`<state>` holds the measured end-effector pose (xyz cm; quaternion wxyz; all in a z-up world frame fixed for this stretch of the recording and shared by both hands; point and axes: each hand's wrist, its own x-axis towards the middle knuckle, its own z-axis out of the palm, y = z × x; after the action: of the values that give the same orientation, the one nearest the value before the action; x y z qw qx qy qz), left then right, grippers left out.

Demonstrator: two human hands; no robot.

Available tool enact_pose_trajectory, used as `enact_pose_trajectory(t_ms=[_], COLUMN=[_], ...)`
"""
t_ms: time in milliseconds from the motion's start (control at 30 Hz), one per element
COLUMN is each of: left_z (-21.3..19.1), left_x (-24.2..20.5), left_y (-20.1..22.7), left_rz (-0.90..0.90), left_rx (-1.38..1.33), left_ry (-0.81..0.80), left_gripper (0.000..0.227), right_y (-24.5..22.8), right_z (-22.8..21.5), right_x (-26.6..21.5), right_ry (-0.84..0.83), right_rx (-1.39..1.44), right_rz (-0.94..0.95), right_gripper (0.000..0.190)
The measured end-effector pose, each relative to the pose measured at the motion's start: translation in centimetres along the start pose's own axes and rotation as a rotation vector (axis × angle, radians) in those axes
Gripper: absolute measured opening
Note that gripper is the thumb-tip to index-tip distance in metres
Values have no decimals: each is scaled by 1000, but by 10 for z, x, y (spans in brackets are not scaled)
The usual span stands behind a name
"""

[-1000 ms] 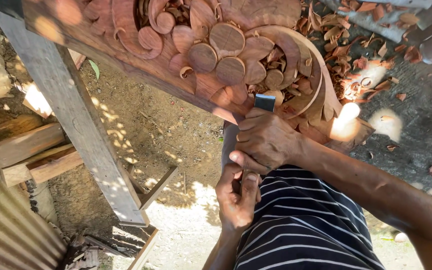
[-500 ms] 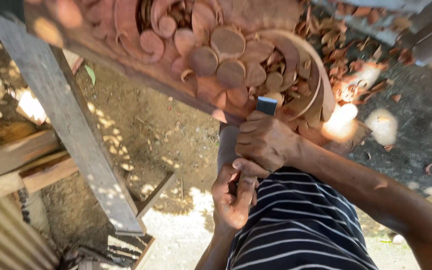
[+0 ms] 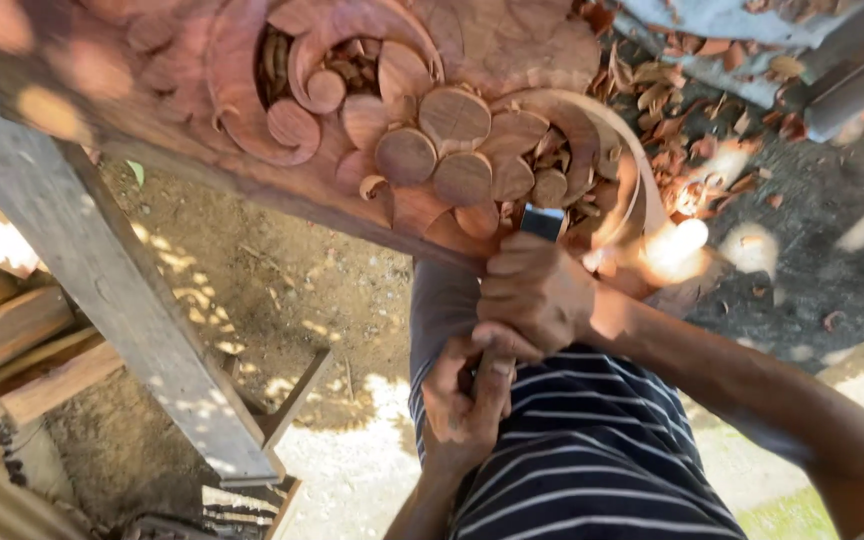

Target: Carving decorative floral and scroll patterns into a piece of wood using a wood carving chisel and a wooden mallet.

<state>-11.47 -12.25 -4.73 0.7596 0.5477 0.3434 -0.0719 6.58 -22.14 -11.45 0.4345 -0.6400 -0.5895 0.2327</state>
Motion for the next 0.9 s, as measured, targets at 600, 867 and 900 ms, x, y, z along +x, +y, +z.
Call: enact_pose_trajectory(t_ms=[600, 867, 900], left_z=[23, 29, 29], left_x=[0, -31, -23], left_y=[99, 77, 64], left_rz=[214, 201, 270], left_rx=[310, -296, -200], left_ry=[-99, -213, -238], left_gripper=[14, 60, 71], right_y=[-22, -121, -122], right_z=[-12, -2, 12], right_x=[-12, -63, -61], right_ry=[270, 507, 547], right_rx=[-65, -222, -152], right_rz=[-132, 439, 574], right_gripper=[35, 46, 48])
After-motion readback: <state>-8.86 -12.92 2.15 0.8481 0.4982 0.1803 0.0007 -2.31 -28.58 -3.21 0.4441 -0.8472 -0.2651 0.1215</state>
